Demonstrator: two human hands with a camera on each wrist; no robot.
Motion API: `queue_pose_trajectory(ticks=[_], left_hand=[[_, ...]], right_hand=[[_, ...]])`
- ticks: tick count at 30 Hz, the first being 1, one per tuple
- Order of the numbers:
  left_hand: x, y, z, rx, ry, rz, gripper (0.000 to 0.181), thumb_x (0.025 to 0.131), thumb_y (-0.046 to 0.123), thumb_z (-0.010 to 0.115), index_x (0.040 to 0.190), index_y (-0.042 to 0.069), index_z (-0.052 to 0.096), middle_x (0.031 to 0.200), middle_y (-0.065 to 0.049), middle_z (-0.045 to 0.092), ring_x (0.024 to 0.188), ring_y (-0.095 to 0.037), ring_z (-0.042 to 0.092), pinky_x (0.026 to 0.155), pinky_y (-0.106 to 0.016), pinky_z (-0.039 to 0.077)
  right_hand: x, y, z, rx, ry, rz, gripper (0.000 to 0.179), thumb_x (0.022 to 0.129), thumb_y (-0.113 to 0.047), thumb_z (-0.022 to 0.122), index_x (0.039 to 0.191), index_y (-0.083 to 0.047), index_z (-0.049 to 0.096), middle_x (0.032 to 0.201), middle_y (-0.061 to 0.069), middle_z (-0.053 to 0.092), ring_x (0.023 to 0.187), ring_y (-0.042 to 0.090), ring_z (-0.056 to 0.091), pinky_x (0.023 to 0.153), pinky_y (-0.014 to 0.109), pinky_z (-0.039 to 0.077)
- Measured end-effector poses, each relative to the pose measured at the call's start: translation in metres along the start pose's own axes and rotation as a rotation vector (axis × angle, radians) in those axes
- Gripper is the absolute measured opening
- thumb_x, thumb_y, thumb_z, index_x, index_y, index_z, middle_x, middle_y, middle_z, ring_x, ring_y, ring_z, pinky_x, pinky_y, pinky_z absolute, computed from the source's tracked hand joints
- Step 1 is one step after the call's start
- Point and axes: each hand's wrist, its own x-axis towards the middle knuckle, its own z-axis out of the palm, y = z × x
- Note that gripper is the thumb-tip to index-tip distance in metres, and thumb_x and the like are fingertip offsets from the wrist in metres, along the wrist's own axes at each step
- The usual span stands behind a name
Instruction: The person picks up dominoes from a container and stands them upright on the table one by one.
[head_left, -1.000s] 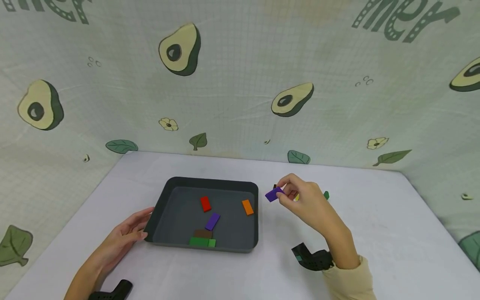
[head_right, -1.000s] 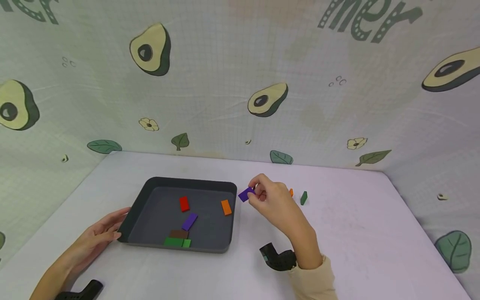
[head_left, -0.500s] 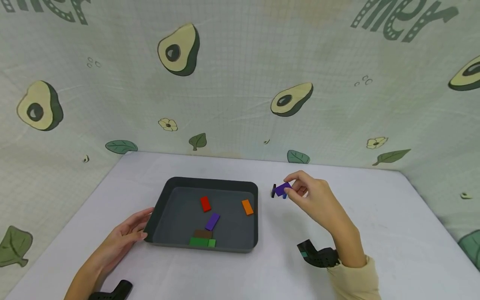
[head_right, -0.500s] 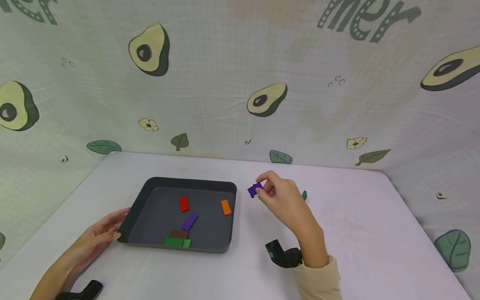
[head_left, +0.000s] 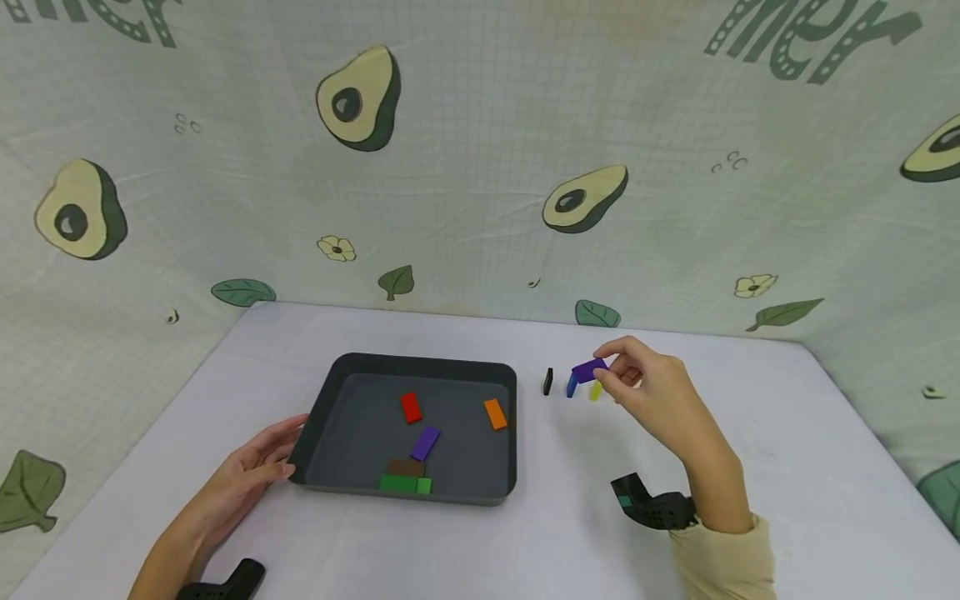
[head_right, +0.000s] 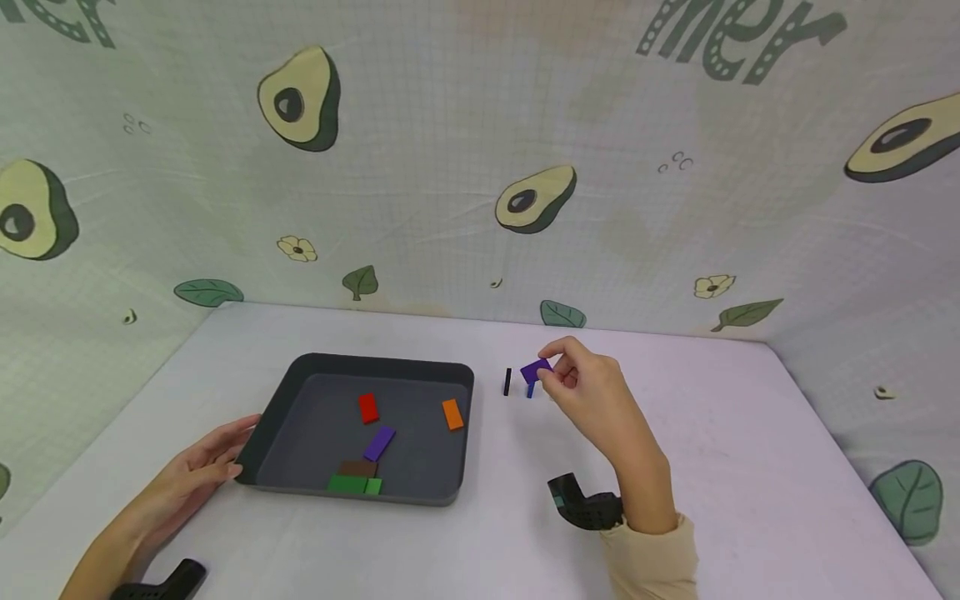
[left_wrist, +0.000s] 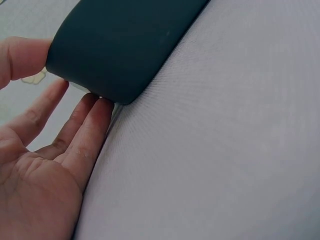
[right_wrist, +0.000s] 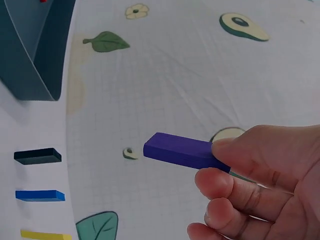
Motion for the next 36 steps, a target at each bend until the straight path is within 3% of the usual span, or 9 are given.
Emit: queue_pose_trajectory(ticks=[36], left_hand=[[0.0, 0.001, 0.001, 0.011, 0.024, -0.021, 0.056, 0.094, -0.001, 0.045, 0.146, 0.005, 0.025, 0.136, 0.022, 0.04, 0.119, 0.012, 0.04, 0.089, -0.012, 0.042]], right_hand=[[-0.002, 0.038, -0.019, -0.133, 0.092, 0.177, 0.024, 0.09, -0.013, 0.057, 0.11, 0.0, 0.057, 0.08, 0.01, 0.063, 0.067, 0.018, 0.051, 0.053, 0.024, 0.039]])
